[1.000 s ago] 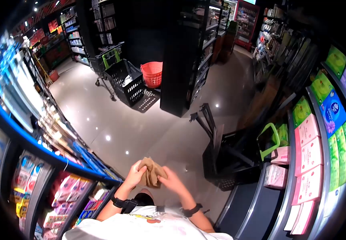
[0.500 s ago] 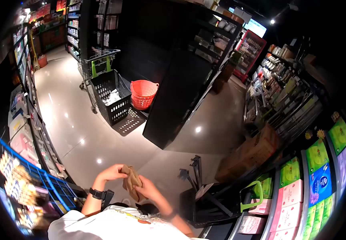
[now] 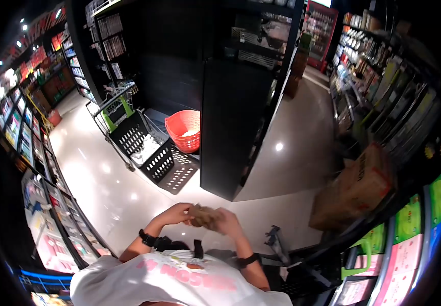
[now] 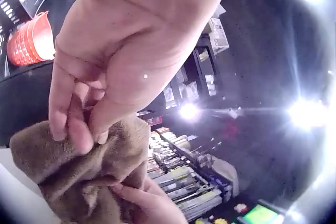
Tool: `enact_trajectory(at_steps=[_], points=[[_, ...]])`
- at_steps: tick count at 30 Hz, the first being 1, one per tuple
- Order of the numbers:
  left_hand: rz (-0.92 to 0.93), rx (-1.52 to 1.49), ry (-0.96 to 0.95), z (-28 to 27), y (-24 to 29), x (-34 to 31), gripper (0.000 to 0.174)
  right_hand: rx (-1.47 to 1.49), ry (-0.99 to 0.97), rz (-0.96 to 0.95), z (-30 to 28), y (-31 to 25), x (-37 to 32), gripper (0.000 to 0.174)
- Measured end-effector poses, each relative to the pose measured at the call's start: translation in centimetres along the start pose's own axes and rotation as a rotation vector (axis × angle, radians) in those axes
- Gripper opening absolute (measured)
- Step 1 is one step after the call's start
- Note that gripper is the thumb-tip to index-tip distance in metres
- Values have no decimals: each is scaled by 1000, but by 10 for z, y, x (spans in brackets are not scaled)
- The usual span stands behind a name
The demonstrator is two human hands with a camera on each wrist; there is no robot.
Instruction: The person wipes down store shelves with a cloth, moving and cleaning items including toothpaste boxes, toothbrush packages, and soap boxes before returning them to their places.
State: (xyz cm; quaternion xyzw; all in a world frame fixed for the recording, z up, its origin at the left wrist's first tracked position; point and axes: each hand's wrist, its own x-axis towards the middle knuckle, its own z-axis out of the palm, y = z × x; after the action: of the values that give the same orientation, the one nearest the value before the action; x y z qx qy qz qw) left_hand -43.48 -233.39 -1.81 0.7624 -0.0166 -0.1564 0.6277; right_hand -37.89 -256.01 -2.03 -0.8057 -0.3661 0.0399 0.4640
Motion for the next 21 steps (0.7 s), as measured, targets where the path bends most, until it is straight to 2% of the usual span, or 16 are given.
enact_trajectory(at_steps=[2, 3, 4, 5, 6, 7, 8, 10, 11, 12, 13, 14, 16, 20, 21], points=[[-15, 147, -47, -17, 24, 33, 15, 279, -54, 448, -8, 12, 28, 20], [-9, 92, -50, -23, 24, 51, 16, 292, -47, 462, -8, 20, 36, 20], [45, 147, -8, -25, 26, 66, 17, 221, -12, 397, -8, 30, 42, 20], [24, 110, -19, -27, 25, 81, 18, 145, 27, 334, -8, 39, 47, 20], [5, 77, -35, -32, 22, 98, 19, 179, 18, 408, -9, 48, 51, 21], [-12, 112, -41, -37, 2, 121, 22, 135, 102, 384, -9, 56, 55, 21], [53, 98, -65, -41, -18, 142, 21, 88, 192, 364, -8, 64, 58, 20], [174, 216, -167, -52, -21, 179, 19, -120, 201, 366, -12, 87, 68, 18], [170, 199, -222, -59, -33, 198, 17, -152, 187, 466, -14, 95, 73, 21], [176, 180, -271, -64, -40, 222, 15, -208, 268, 414, -16, 97, 84, 18], [263, 419, -236, -73, 1, 226, 16, -213, 276, 476, -23, 98, 101, 19], [276, 406, -280, -82, 3, 250, 16, -205, 274, 547, -24, 96, 112, 21], [394, 309, -228, -99, -7, 277, 16, -246, 247, 606, -35, 92, 144, 24], [468, 380, -170, -136, 32, 328, 14, -290, 409, 514, -49, 95, 195, 25], [473, 381, -221, -139, 47, 337, 14, -290, 442, 553, -55, 87, 197, 25]])
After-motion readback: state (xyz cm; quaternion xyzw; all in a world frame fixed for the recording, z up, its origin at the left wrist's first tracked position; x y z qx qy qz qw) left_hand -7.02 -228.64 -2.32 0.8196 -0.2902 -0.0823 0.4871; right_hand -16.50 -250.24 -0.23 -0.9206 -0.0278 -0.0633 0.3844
